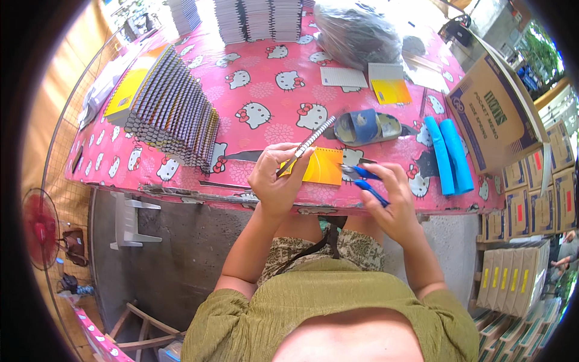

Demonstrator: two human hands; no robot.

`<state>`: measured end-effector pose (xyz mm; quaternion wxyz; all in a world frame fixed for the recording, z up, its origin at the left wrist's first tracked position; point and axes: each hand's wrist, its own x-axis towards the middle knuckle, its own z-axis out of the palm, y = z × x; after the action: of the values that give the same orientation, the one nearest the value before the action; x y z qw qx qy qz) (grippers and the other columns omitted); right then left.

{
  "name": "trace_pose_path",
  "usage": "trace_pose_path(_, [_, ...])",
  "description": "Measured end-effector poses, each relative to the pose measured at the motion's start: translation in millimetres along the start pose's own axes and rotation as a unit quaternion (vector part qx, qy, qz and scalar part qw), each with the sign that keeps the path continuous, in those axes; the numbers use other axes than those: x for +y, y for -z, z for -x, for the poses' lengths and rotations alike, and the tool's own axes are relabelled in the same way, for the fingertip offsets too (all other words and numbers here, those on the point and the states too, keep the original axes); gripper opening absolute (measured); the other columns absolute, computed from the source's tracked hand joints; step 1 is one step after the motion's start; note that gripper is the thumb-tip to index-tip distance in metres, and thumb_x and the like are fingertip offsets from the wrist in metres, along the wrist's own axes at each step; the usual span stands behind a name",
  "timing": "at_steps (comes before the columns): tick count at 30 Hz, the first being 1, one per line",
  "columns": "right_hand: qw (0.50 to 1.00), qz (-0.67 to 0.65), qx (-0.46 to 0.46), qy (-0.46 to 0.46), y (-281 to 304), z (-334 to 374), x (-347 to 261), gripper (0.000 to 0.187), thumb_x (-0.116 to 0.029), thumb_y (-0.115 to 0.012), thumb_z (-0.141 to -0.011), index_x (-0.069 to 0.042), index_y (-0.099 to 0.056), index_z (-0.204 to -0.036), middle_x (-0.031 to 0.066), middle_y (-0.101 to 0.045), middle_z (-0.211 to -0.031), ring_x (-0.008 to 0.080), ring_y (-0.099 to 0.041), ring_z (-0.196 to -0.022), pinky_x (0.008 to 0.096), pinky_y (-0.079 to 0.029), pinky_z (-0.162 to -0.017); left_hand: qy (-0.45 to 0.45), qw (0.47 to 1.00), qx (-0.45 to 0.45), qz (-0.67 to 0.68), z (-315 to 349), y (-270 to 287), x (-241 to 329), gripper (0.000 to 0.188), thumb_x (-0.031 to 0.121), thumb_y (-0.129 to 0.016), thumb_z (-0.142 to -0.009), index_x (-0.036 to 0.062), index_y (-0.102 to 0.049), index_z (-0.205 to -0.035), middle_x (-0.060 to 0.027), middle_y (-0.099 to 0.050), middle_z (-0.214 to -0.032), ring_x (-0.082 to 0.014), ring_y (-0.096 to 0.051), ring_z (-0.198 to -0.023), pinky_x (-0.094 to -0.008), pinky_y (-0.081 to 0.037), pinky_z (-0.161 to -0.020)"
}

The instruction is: The person assembles pocket memos by inserting a spiral binding through the pre-punched holes of stacked paper and yellow covers, trimming the excess wire with pliers, and placing the finished memos into a stack.

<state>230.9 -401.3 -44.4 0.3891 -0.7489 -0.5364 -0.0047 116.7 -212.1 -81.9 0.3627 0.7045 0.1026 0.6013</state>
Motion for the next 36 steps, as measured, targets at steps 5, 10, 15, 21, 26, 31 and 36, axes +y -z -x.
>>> trace_pose_path(5, [0.998, 0.023, 0.034, 0.044, -7.4, -20.3, -27.5, 0.045, -0.025, -0.067, -0.08, -0.003, -0.055, -0.117, 0.0181, -0.052, -0.108, 0.0334, -0.051, -0.1, 0.044, -0.04, -0.088, -0.083, 0.995, -0.024, -0.04, -6.7, -2.6, 14.1, 0.019, -0.008, -0.074, -0.072, -0.0036, -0.058, -0.08, -0.0162, -0.064, -0.083, -0.0206, -0.066, -0.075, -0.0282, -0.056, -0.059])
trace_pose_path(10, [0.992, -0.109, -0.053, -0.044, -6.4, -24.3, -29.8, 0.036, -0.024, -0.062, -0.086, 0.0, -0.057, -0.113, 0.0136, -0.059, -0.095, 0.0261, -0.058, -0.083, 0.0374, -0.046, -0.074, -0.095, 0.995, -0.03, -0.018, -1.8, 1.8, 8.3, 0.021, -0.011, -0.073, -0.071, -0.0035, -0.058, -0.084, -0.0167, -0.064, -0.086, -0.0247, -0.066, -0.078, -0.0327, -0.056, -0.065])
trace_pose_path(15, [0.608, -0.661, -0.286, -0.333, -4.3, -27.1, 0.8, 0.035, -0.028, -0.055, -0.095, 0.002, -0.059, -0.111, 0.0054, -0.061, -0.082, 0.0128, -0.059, -0.073, 0.0258, -0.049, -0.067, -0.178, 0.982, -0.06, -0.012, -6.1, 3.6, 6.0, 0.025, -0.012, -0.072, -0.072, -0.0019, -0.054, -0.085, -0.0165, -0.064, -0.089, -0.0277, -0.065, -0.081, -0.0367, -0.055, -0.069])
trace_pose_path(21, [0.771, -0.596, -0.09, -0.207, -22.6, 3.4, 31.0, 0.041, -0.033, -0.054, -0.095, 0.001, -0.05, -0.117, 0.0059, -0.057, -0.103, 0.0147, -0.057, -0.093, 0.0287, -0.048, -0.08, -0.173, 0.984, -0.022, -0.026, 10.2, -0.6, 9.9, 0.025, -0.008, -0.075, -0.07, -0.0003, -0.058, -0.085, -0.0148, -0.064, -0.091, -0.0279, -0.065, -0.081, -0.0373, -0.055, -0.068])
trace_pose_path(26, [0.794, -0.546, 0.075, -0.256, -46.4, -21.0, 21.6, 0.037, -0.006, -0.069, -0.083, -0.002, -0.049, -0.114, 0.005, -0.059, -0.097, 0.0116, -0.059, -0.09, 0.0267, -0.049, -0.079, -0.12, 0.967, -0.225, 0.016, 31.0, -16.1, 43.8, 0.033, 0.004, -0.078, -0.072, 0.0001, -0.059, -0.1, -0.0141, -0.065, -0.096, -0.0272, -0.064, -0.087, -0.0367, -0.053, -0.077])
trace_pose_path(31, [0.844, -0.495, 0.02, -0.208, -41.8, -7.6, -0.1, 0.035, -0.004, -0.066, -0.085, -0.003, -0.049, -0.114, 0.0061, -0.061, -0.098, 0.0119, -0.059, -0.093, 0.027, -0.048, -0.082, -0.018, 0.963, -0.221, -0.155, -25.6, 0.6, 49.3, 0.04, 0.007, -0.068, -0.083, 0.0035, -0.056, -0.121, -0.0109, -0.065, -0.097, -0.0212, -0.062, -0.088, -0.0319, -0.051, -0.077])
trace_pose_path(36, [0.891, -0.428, -0.06, -0.134, -32.7, -5.5, -13.5, 0.042, -0.017, -0.072, -0.083, -0.003, -0.048, -0.115, 0.0069, -0.059, -0.101, 0.0142, -0.059, -0.094, 0.0287, -0.048, -0.083, 0.296, 0.881, -0.347, 0.124, -46.7, 18.5, 47.8, 0.044, 0.001, -0.059, -0.088, 0.0081, -0.049, -0.131, -0.005, -0.062, -0.09, -0.0085, -0.057, -0.087, -0.0249, -0.048, -0.078])
